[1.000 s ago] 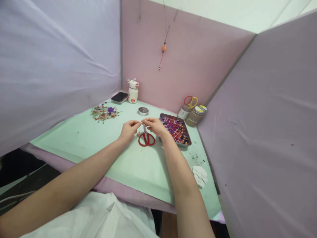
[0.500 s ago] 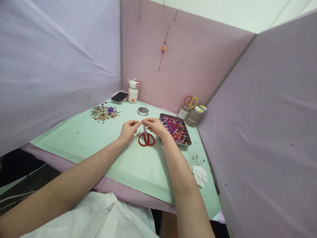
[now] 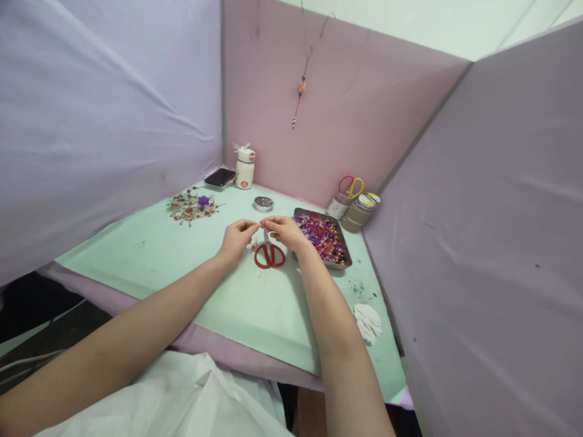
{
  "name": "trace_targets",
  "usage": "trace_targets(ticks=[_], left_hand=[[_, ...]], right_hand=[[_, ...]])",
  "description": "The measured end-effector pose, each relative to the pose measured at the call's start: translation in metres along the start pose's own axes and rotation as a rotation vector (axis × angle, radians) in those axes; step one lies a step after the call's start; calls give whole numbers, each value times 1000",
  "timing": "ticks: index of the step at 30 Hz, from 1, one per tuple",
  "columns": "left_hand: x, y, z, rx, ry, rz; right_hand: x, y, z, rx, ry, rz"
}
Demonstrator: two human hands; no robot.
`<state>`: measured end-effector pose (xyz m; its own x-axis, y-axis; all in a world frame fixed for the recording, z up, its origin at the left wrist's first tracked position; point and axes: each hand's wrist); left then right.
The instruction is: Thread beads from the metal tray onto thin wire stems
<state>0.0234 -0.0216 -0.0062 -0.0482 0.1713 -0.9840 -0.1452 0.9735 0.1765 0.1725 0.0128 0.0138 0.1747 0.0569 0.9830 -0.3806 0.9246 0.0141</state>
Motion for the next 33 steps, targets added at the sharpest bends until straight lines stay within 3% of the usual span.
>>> trace_targets(ticks=[33], left_hand=[[7,6,-1,-80,34,28]], right_hand=[[-5,3,7,-74,-134,-83]])
Point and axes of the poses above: each hand's wrist, its own y-axis towards the middle knuckle, its own z-axis out of the palm, x = y × z, and after that the axes turned 10 degrees about y, right-handed
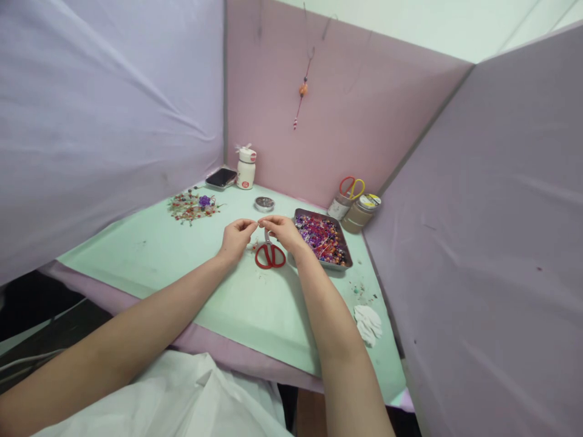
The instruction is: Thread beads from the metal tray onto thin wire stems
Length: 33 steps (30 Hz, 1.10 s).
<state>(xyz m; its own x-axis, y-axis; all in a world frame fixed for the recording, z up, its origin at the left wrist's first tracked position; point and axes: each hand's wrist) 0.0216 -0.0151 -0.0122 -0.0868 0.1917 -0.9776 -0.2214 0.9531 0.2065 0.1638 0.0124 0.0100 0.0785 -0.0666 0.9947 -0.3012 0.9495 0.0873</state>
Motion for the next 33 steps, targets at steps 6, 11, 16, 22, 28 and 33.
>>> trace_targets(ticks=[6,11,16,22,28,33], left_hand=[[-1,0,0,-11,-15,6],[-3,0,-1,-31,-30,-7],[-3,0,-1,-50,-30,-6],[-1,1,-1,-49,-17,-14],[-2,1,-1,-60,3,-17],[-3,0,-1,-55,1,-22]], right_hand=[[-3,2,4,-29,-14,-52],[-2,2,11,-49,-11,-87],[0,0,20,-80,-38,-116],[0,-1,22,-100,-48,-174],[1,-1,21,-115,-86,-211],[-1,1,20,-111,-84,-203]])
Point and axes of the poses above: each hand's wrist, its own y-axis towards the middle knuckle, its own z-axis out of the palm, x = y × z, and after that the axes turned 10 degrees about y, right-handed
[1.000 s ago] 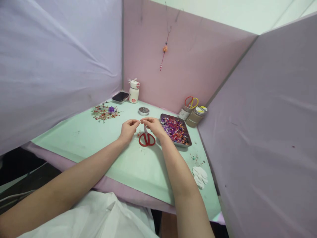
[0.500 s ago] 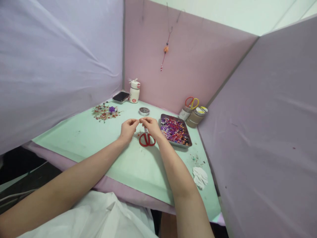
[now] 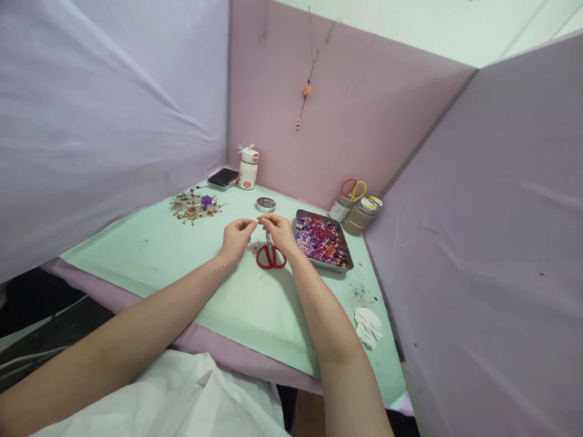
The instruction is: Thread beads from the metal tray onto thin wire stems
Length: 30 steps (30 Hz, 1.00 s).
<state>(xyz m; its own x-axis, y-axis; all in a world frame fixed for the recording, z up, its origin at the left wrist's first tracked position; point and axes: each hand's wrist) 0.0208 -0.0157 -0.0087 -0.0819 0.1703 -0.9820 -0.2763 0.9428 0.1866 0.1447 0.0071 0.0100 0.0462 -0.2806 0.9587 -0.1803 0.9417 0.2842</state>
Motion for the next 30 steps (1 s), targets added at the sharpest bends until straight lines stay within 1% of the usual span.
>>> trace_targets(ticks=[6,9,18,30], left_hand=[[-3,-1,-1,-7,-24,-12],[-3,-1,-1,-9,-44,-9],[-3,-1,-1,-6,-33,-1],[-1,-1,-1,-12,-20,-1]], right_hand=[[-2,-1,1,-38,38,92],[-3,-1,1,-39,77,112],[-3,-2,3,-32,106,136],[-1,-4,3,-28,71,115]])
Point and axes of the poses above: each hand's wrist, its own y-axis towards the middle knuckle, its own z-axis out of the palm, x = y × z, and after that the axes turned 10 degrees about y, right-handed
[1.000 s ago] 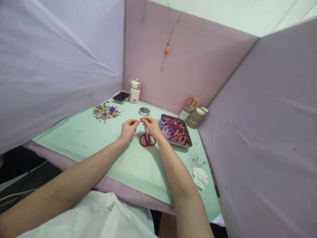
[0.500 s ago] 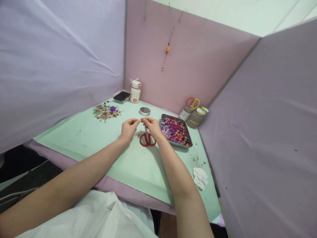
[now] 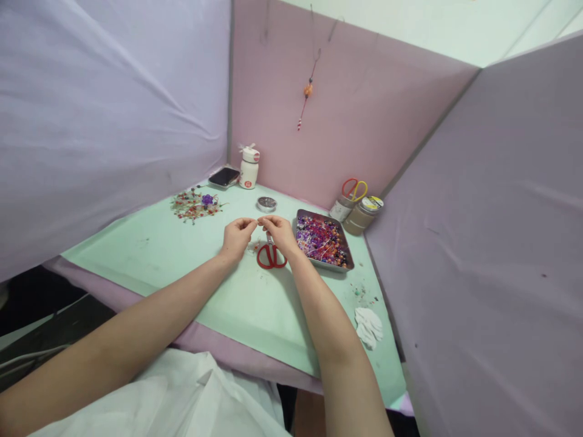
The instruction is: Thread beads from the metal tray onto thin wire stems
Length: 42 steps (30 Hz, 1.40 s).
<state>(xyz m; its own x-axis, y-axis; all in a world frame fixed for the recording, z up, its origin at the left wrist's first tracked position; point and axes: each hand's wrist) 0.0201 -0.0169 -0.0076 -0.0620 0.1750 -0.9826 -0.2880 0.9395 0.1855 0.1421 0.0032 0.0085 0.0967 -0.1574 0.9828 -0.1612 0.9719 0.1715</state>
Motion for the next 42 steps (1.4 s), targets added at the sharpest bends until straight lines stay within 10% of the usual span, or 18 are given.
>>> trace_targets(ticks=[42], left_hand=[[-1,0,0,3,15,-9]], right_hand=[[-5,5,-1,20,-109,-196]])
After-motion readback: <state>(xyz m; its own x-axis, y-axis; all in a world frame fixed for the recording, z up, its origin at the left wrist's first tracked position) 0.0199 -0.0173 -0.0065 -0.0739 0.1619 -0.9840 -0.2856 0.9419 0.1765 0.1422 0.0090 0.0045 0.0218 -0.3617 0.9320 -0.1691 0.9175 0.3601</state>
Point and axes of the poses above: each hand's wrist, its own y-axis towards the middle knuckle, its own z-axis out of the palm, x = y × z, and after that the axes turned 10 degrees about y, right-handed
